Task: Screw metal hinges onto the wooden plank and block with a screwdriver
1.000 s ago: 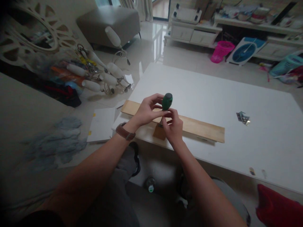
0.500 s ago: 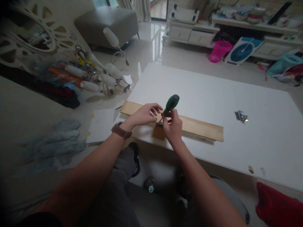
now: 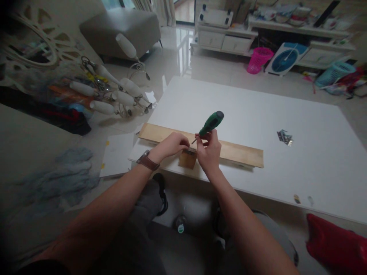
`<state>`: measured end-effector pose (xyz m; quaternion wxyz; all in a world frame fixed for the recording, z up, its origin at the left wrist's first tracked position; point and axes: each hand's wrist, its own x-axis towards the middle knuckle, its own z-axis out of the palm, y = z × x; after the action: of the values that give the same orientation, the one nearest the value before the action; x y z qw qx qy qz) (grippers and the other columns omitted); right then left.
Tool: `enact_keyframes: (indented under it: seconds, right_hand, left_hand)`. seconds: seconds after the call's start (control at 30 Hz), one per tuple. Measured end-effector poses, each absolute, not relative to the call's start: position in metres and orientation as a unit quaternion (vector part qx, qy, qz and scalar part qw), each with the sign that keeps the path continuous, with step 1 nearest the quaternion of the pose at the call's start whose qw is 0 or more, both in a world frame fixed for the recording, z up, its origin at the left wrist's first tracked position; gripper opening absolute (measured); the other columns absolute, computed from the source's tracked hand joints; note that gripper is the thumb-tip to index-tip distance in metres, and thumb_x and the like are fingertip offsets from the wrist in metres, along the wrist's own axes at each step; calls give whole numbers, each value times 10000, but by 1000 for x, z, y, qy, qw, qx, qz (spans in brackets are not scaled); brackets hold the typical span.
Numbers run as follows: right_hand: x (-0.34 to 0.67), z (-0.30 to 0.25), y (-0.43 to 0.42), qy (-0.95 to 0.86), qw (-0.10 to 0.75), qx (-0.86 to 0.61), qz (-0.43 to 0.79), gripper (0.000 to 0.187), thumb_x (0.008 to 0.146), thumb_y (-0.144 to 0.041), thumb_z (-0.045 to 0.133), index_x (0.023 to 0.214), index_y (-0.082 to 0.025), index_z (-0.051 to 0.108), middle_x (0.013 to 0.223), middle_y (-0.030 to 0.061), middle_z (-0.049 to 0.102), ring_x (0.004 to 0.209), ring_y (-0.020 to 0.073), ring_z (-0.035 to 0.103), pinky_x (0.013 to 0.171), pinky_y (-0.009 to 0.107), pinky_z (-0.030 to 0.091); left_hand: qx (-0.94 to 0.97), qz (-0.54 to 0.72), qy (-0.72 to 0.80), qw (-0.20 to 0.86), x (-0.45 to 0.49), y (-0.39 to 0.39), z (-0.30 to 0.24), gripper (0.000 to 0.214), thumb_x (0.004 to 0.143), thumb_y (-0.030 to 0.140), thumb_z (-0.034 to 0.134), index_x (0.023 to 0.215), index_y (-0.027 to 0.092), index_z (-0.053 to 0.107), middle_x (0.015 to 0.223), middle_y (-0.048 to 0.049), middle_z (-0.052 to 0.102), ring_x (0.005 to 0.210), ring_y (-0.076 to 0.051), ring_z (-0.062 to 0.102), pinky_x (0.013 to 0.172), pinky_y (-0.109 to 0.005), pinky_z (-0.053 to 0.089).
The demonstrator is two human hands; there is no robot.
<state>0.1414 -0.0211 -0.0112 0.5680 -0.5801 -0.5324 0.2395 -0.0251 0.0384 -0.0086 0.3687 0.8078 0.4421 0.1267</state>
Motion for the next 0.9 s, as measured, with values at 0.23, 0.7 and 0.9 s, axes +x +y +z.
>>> enact_keyframes:
  seconds: [0.23,0.7,0.9]
  right_hand:
    - [159,-4,-22,-508,586,-594,215,314,874,-308,708,1147,-250,562,965,65,798,867,232,790,580,305,589]
    - [188,-13,-58,-533,518,-603,290,82,879,-210,549,946,-258,553,890,9,684,823,204,678,717,362,555]
    - [194,-21,-70,-666,394,-581,252,224,790,-235,630,701,-255,424,657,-42,451,631,158,433,606,302,330]
  left_hand:
    - [843,93,452,276,-24,34,-4,111,886,122,684,901,153,790,867,-87,770,798,-207,661,800,-319,495]
    - [852,50,476,212,-20,29,-1,153,970,303,701,885,175,703,867,-85,723,814,-218,625,746,-317,418]
    - [854,24,482,196,-18,30,-3,196,996,338,647,893,180,704,892,-100,732,837,-230,640,741,-321,417]
